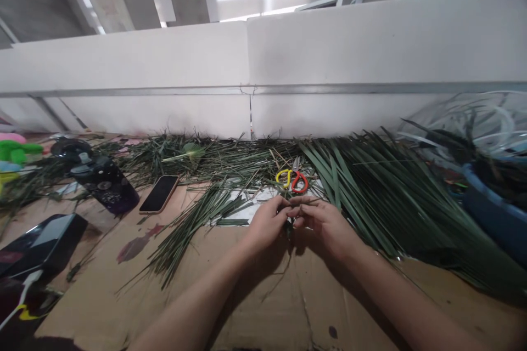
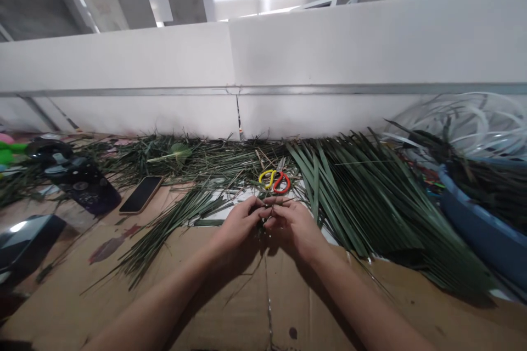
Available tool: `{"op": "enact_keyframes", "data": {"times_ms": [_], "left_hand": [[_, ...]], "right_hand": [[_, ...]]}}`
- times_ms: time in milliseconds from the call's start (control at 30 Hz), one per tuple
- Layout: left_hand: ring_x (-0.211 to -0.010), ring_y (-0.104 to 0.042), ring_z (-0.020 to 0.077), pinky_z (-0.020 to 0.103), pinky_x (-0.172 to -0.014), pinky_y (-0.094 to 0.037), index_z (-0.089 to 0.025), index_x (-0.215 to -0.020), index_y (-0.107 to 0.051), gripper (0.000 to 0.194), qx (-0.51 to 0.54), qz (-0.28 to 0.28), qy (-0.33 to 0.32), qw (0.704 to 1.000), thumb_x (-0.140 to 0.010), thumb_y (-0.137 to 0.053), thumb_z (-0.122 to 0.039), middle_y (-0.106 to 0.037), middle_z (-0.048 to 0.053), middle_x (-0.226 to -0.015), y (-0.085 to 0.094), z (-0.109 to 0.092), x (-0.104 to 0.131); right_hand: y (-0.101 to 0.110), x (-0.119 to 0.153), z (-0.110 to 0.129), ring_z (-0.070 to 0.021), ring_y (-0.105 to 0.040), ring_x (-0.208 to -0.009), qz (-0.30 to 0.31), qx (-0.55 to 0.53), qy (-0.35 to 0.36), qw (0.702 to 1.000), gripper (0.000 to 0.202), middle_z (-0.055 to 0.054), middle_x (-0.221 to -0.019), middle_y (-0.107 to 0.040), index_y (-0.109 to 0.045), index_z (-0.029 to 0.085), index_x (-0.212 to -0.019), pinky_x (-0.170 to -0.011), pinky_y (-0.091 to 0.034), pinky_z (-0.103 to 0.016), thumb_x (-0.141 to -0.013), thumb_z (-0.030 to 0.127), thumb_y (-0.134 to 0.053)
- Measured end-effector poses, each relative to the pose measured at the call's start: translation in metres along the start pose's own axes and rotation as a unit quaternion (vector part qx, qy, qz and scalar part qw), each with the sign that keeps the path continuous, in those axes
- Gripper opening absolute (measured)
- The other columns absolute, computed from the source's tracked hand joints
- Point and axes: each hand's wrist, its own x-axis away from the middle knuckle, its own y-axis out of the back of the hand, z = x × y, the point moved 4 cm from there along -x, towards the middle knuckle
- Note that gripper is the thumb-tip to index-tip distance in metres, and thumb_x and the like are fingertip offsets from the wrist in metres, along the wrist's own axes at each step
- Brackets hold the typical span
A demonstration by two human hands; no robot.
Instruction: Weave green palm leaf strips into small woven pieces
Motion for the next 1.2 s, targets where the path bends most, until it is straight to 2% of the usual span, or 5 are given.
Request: {"op": "enact_keyframes", "data": {"times_ms": [167,533,800,967,1200], "left_hand": [[-0.084,-0.060,0.0213,0.030,-0.072,-0.044,-0.023,-0.085,-0.068,0.012,-0.108,0.020,-0.067,0.992,-0.089,-0.066,-0.033,-0.068,0.006,-0.089,0.001,0.002,-0.003],[-0.089,-0.059,0.0213,0.030,-0.080,-0.043,-0.022,-0.087,-0.068,0.012,-0.163,0.028,-0.097,0.981,-0.091,-0.059,-0.028,-0.069,0.006,-0.091,0.004,-0.009,-0.002],[-0.070,-0.057,0.0163,0.028,-0.065,-0.044,-0.016,-0.091,-0.068,0.023,0.027,0.076,0.008,0.997,-0.092,-0.061,-0.038,-0.065,0.007,-0.083,-0.003,0.002,0.003],[-0.066,-0.057,0.0158,0.028,-0.063,-0.045,-0.013,-0.106,-0.072,0.025,0.045,0.067,0.029,0.996,-0.087,-0.063,-0.025,-0.068,0.008,-0.084,-0.004,0.002,0.002],[-0.072,-0.066,0.0188,0.030,-0.064,-0.050,-0.017,-0.100,-0.065,0.014,0.071,0.073,0.032,0.994,-0.088,-0.063,-0.024,-0.069,0.009,-0.086,-0.004,-0.002,0.010]], "right_hand": [[0.004,-0.001,-0.009,-0.0205,-0.067,-0.056,-0.007,-0.026,-0.038,0.999,0.025,-0.005,-0.078,-0.077,-0.072,0.026,-0.098,-0.051,-0.059,-0.035,-0.079,0.041,-0.078],[0.014,-0.008,-0.003,-0.0179,-0.066,-0.062,-0.063,0.019,0.033,0.997,0.031,-0.007,-0.084,-0.077,-0.081,0.022,-0.088,-0.059,-0.058,-0.032,-0.072,0.048,-0.086],[0.017,-0.008,-0.008,-0.0173,-0.068,-0.057,-0.076,-0.037,-0.015,0.996,0.034,-0.004,-0.073,-0.074,-0.077,0.020,-0.089,-0.054,-0.059,-0.030,-0.075,0.050,-0.085],[0.020,-0.011,-0.002,-0.0128,-0.067,-0.059,-0.097,-0.033,0.032,0.994,0.039,-0.005,-0.085,-0.077,-0.080,0.019,-0.081,-0.063,-0.059,-0.025,-0.065,0.053,-0.091],[0.023,-0.012,-0.004,-0.0142,-0.068,-0.060,-0.107,-0.051,0.035,0.992,0.040,-0.004,-0.079,-0.076,-0.080,0.019,-0.081,-0.062,-0.059,-0.026,-0.061,0.052,-0.094]]}}
